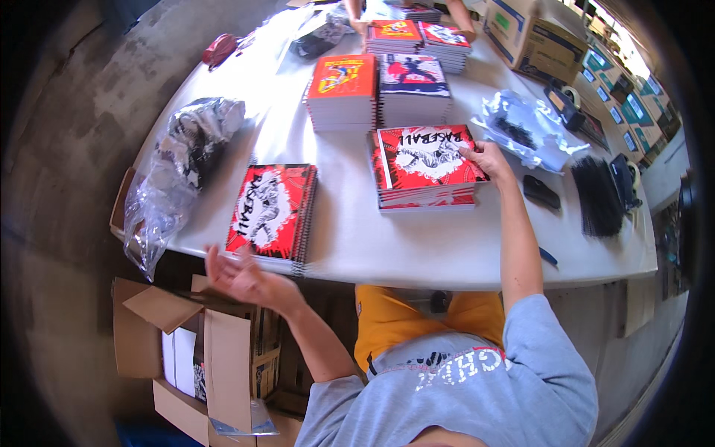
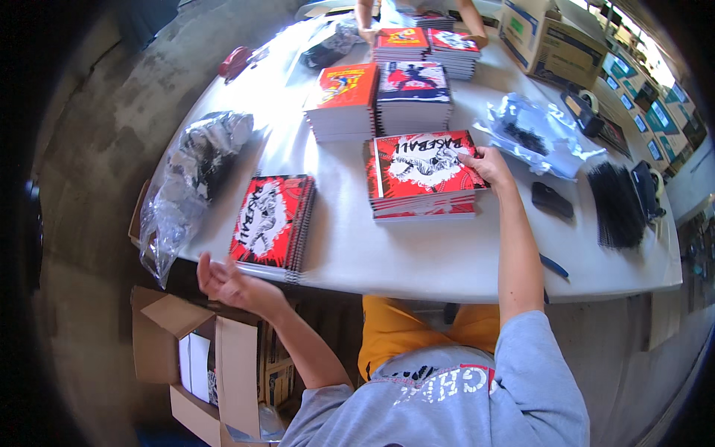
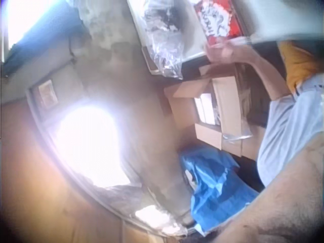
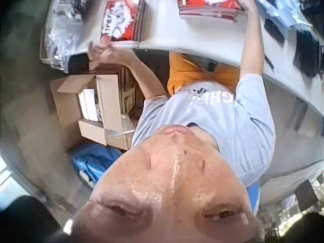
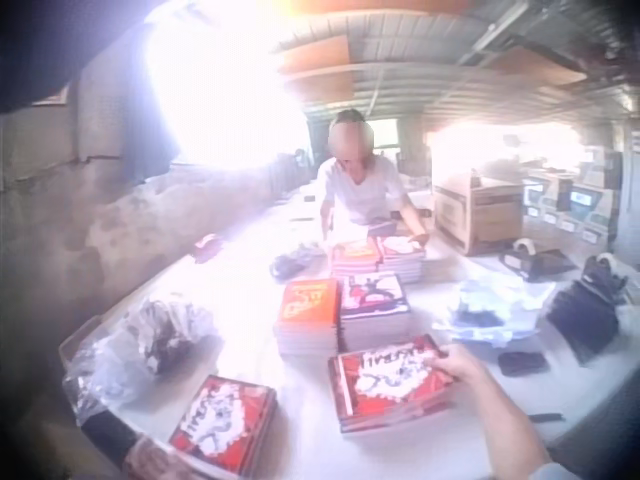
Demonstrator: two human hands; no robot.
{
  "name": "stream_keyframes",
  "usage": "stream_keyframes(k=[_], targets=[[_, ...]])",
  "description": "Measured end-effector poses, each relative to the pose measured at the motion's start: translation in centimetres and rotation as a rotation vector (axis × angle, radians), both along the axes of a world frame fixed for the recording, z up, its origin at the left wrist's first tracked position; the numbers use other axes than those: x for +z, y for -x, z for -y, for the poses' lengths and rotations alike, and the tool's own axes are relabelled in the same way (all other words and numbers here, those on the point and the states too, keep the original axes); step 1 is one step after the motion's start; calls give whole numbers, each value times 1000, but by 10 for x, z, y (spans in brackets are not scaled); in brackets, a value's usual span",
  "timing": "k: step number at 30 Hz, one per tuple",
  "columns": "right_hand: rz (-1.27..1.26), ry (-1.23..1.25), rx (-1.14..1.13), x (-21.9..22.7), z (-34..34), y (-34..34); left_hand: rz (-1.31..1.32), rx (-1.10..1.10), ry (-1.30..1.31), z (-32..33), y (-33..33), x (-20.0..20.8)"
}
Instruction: The person assembles spiral notebooks by inserting a plastic coil through the pre-punched holes in the covers and pages, then trims and crimps the ends of the coil using pliers.
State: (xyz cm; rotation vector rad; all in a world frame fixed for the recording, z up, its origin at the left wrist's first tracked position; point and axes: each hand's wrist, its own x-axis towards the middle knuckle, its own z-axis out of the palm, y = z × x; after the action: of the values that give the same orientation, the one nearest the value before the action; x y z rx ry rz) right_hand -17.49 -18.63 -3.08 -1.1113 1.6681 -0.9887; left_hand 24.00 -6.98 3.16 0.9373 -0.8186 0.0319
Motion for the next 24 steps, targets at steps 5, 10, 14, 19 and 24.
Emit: stream_keyframes(k=[5, 10, 14, 19, 24], targets=[[54, 593, -153, 48, -74, 8, 54, -545, -183, -8, 96, 0], [310, 610, -137, 4, -160, 0, 67, -966, -483, -19, 172, -34], [189, 409, 32, -25, -188, -18, 399, -655, -598, -45, 194, -113], [296, 332, 84, -18, -193, -10, 406, -504, -549, -54, 207, -58], [36, 465, 168, -24, -188, 2, 1333, -271, -339, -57, 258, -14]])
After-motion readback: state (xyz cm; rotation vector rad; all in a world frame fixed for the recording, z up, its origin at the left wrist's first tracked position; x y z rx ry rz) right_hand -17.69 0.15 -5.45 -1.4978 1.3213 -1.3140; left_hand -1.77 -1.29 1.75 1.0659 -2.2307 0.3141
